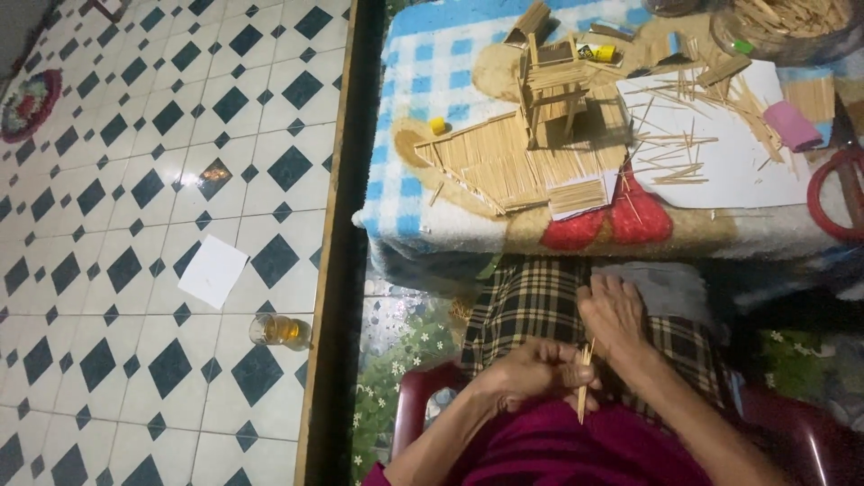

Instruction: The person assembles a small wooden structure using thin wooden sticks, glue, and scissors. They cut sticks to size, apply glue, and attach pieces to a partially built model on a patterned cloth.

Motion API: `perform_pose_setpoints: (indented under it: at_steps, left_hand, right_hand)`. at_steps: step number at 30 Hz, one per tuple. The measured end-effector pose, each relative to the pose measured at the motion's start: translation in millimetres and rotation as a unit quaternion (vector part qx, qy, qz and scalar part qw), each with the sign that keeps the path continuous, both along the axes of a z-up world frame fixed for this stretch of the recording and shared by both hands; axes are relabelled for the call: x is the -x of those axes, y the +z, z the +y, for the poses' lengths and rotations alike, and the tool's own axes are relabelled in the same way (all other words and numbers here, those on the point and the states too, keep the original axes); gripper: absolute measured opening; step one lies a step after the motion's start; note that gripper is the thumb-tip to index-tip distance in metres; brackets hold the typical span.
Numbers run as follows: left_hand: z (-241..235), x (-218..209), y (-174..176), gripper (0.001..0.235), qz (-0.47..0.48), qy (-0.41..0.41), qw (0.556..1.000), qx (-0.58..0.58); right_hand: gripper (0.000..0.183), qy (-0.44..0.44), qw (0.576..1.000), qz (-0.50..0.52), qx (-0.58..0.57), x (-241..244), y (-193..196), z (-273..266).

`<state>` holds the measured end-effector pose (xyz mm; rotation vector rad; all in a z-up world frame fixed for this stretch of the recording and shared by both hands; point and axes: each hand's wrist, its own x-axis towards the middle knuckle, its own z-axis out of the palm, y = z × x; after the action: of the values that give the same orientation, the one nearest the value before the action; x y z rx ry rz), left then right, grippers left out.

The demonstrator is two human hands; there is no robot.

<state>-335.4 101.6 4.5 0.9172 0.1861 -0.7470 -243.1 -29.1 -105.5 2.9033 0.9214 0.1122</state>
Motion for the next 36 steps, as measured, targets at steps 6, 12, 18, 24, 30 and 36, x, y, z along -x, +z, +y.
perform_pose_setpoints:
  at_steps: [6,12,18,24,30,36]
  left_hand:
    - [4,0,1,0.009,0.019,-0.001,1.0,0.014]
    - [3,2,-10,0.008,0.02,0.014,0.998,0.05]
    - [2,1,-16,0.008,0.02,-0.006,0.998,0.051]
    - [1,0,-15,0.007,0.03,-0.016,0.998,0.054]
    - [-2,-3,-23,0.006,0.049,-0.018,0.997,0.062]
    - [-1,-6,-22,0.009,0.033,-0.039,0.997,0.056]
  right_hand:
    - [0.017,0.009,0.999,-0.016,-0.029,3,0,-6]
    - [0.015,0.015,0.999,-0.022,-0.027,2,2,-6]
    - [0.011,0.029,0.998,-0.027,-0.05,2,4,-7]
    - [0.009,0.039,0.989,-0.008,-0.14,-7,-12,-12]
    - [0.017,0.086,0.973,-0.02,-0.215,-14,-3,-7]
    - [0.016,-0.106,0.959,0.212,-0.157,-23,-4,-1]
